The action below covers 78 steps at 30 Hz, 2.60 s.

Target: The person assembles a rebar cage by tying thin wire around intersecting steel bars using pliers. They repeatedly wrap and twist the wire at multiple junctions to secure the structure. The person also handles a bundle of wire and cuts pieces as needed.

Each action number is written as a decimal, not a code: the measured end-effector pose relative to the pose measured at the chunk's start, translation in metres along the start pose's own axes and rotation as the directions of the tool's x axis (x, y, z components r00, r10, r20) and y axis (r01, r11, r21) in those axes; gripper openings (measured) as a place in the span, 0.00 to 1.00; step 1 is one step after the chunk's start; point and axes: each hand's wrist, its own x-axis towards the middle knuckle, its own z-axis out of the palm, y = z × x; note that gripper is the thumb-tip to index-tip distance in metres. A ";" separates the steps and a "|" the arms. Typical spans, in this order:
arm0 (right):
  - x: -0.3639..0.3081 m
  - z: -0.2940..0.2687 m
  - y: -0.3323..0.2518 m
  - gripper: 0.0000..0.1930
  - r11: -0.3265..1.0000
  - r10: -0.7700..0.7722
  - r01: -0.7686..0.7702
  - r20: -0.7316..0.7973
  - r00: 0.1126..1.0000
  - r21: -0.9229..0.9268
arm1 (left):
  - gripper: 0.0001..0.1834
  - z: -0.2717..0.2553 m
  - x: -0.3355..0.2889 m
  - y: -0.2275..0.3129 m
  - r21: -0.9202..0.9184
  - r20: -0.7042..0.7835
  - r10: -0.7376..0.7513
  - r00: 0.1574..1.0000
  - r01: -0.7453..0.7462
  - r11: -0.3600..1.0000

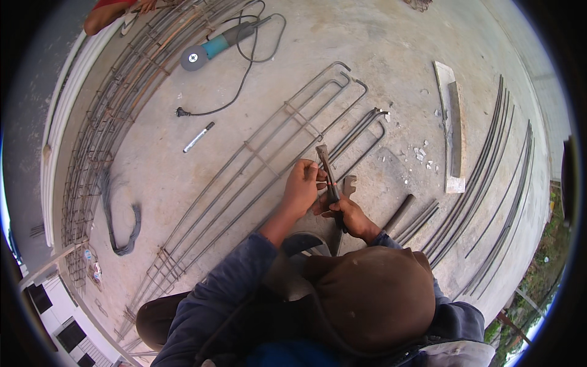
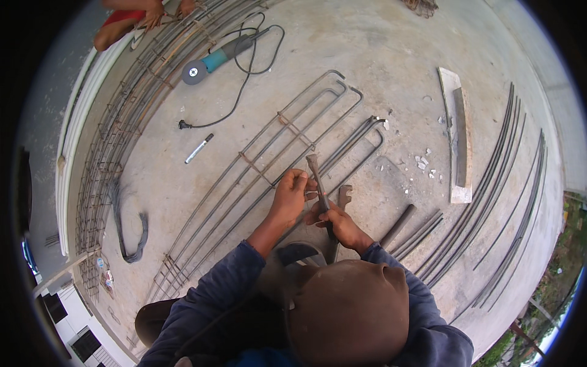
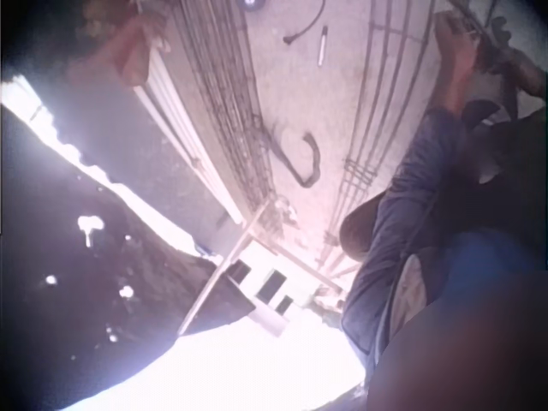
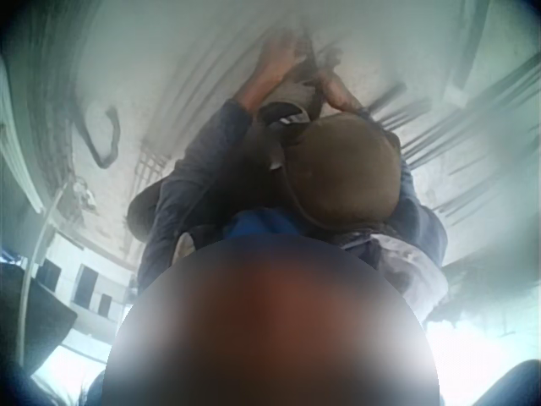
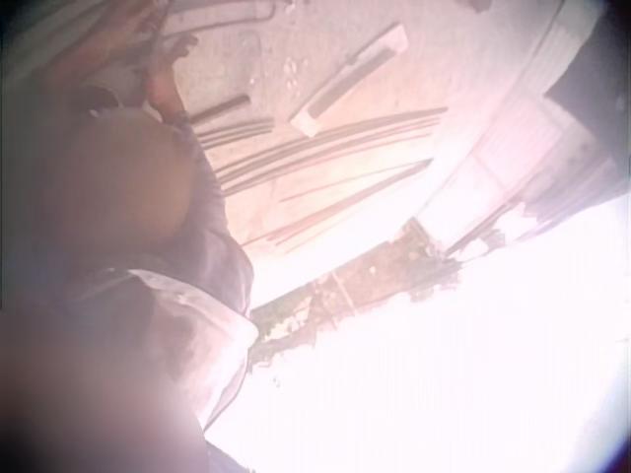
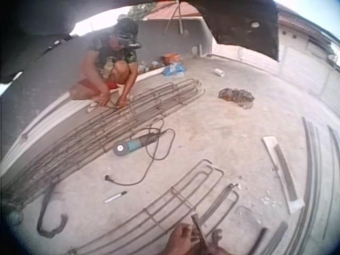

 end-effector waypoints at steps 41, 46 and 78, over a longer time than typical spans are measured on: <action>0.012 0.015 -0.113 0.16 0.912 -0.380 0.295 -0.320 0.868 -0.284 | 0.18 -0.012 -0.022 0.060 0.143 0.278 -0.023 0.960 -0.018 0.990; 0.043 -0.001 -0.123 0.15 0.714 -0.494 0.243 -0.227 0.839 -0.656 | 0.19 -0.003 -0.009 0.062 -0.205 -0.034 -0.099 0.994 0.090 0.975; 0.267 0.027 -0.237 0.09 -0.152 -0.275 0.253 0.286 0.918 -0.956 | 0.17 -0.015 0.116 0.058 -0.556 -0.250 -0.171 0.953 0.003 0.831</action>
